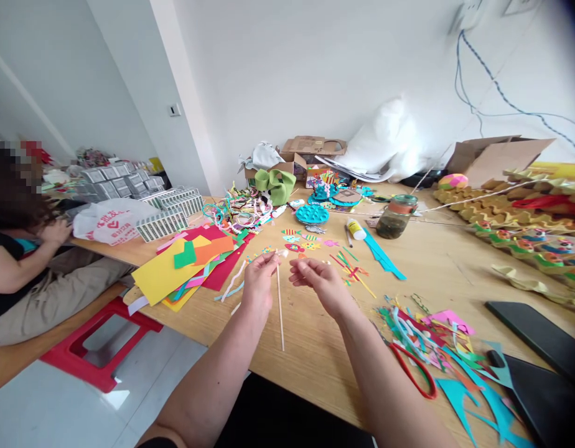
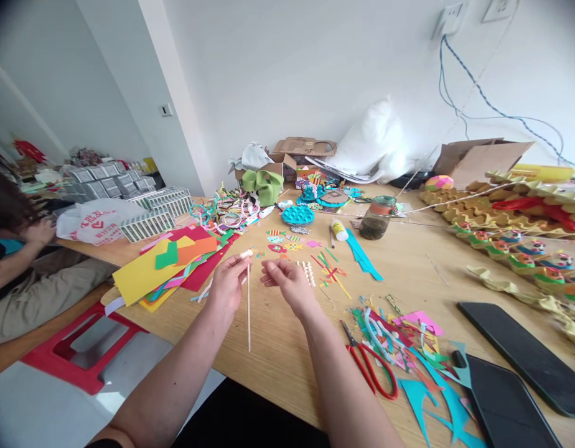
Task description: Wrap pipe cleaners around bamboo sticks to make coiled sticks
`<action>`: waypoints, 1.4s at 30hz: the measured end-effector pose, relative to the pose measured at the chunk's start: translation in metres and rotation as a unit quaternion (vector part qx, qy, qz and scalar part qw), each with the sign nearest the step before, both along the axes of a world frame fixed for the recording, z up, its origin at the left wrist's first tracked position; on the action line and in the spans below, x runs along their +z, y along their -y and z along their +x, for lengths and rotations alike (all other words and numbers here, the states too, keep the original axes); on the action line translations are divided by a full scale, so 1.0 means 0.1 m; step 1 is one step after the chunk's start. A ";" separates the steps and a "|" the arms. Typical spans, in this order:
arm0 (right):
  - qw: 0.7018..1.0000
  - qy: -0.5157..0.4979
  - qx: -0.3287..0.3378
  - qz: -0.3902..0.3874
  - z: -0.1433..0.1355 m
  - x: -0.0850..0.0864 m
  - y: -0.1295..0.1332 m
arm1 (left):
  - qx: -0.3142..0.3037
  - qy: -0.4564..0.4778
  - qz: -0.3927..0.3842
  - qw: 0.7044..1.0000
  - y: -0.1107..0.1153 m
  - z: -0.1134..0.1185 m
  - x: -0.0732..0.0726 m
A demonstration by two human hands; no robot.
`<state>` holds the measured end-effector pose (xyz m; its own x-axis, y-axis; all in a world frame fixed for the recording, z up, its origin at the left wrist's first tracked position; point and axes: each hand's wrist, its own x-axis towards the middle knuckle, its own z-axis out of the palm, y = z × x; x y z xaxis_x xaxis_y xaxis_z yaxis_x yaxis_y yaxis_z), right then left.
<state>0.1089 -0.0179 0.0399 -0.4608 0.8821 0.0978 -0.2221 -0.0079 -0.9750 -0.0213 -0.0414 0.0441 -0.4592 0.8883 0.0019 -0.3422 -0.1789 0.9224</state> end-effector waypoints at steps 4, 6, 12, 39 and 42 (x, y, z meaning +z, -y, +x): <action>0.993 0.074 0.079 0.053 -0.16 -0.11 0.07 | 0.031 0.082 0.008 0.996 -0.01 0.03 -0.05; 0.990 0.109 0.065 0.064 -0.21 -0.16 0.08 | 0.022 0.092 0.012 0.995 0.00 0.04 -0.08; 0.906 0.335 -0.082 0.247 -0.07 -0.19 -0.04 | -0.072 0.061 -0.005 0.996 0.08 -0.09 -0.14; 0.804 0.467 0.050 0.365 0.08 -0.09 0.00 | -0.163 -0.358 -0.048 0.918 0.22 -0.53 -0.33; 0.802 0.472 0.048 0.364 0.08 -0.08 0.00 | -0.158 -0.372 -0.050 0.913 0.23 -0.53 -0.33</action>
